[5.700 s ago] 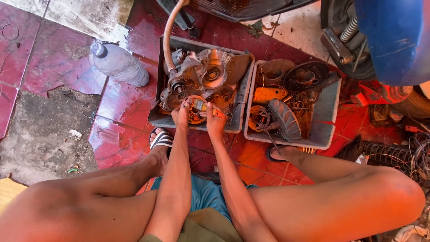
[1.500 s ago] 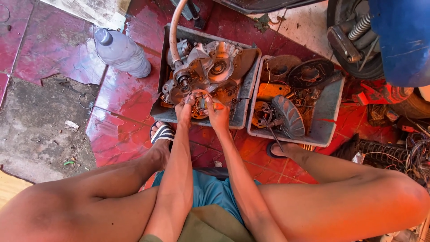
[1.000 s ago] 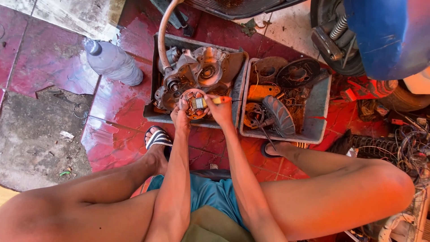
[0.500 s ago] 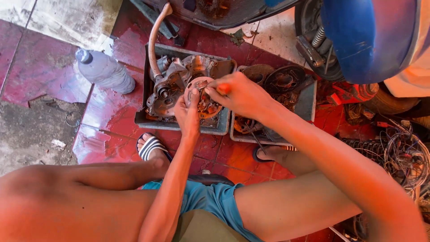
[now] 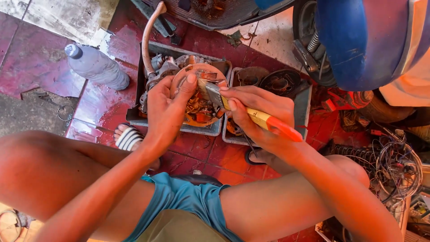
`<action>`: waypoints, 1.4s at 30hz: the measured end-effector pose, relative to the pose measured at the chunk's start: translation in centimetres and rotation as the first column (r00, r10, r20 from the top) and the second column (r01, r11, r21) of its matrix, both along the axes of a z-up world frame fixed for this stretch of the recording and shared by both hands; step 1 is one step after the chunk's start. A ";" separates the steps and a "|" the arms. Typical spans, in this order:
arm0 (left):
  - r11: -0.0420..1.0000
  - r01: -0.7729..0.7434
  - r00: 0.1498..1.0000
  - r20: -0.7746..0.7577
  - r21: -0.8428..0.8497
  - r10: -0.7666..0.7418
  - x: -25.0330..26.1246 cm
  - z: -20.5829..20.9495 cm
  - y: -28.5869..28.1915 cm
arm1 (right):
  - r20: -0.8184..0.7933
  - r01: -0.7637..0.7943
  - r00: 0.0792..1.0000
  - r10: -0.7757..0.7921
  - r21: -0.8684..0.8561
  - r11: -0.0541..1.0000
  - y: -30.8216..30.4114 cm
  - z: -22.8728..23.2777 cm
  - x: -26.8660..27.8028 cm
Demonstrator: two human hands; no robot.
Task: The person sits cross-legged on the floor and uses a brush to scrub a greasy mechanical part held in their left hand. They repeatedly dip the brush into a container of liquid and scrub the part's surfaces, rotating it to clean different areas.
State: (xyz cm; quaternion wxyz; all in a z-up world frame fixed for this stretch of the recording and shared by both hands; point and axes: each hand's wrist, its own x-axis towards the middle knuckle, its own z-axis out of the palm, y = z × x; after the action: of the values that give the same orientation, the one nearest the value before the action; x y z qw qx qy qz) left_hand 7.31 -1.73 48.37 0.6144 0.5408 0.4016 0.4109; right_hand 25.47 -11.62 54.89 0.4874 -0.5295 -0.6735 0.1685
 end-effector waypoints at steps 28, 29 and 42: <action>0.964 -0.103 0.991 -0.106 -0.243 0.079 1.6 -1.1 3.4 | 0.028 0.237 0.971 -0.236 -0.197 0.951 3.9 -0.1 -2.1; 0.964 -0.100 0.992 -0.095 -0.245 0.079 1.6 -1.8 3.2 | -0.002 0.239 0.970 -0.242 -0.167 0.957 3.8 0.2 -2.6; 0.961 -0.045 0.999 -0.033 -0.274 0.037 1.4 1.5 1.8 | 0.193 0.330 0.938 -0.288 -0.248 0.911 2.6 2.2 -2.4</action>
State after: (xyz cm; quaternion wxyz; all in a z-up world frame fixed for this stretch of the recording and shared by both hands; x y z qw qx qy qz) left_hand 8.69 0.09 49.90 0.6693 0.4474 0.4741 0.3566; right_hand 23.05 -9.03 57.10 0.3762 -0.7037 -0.5861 0.1404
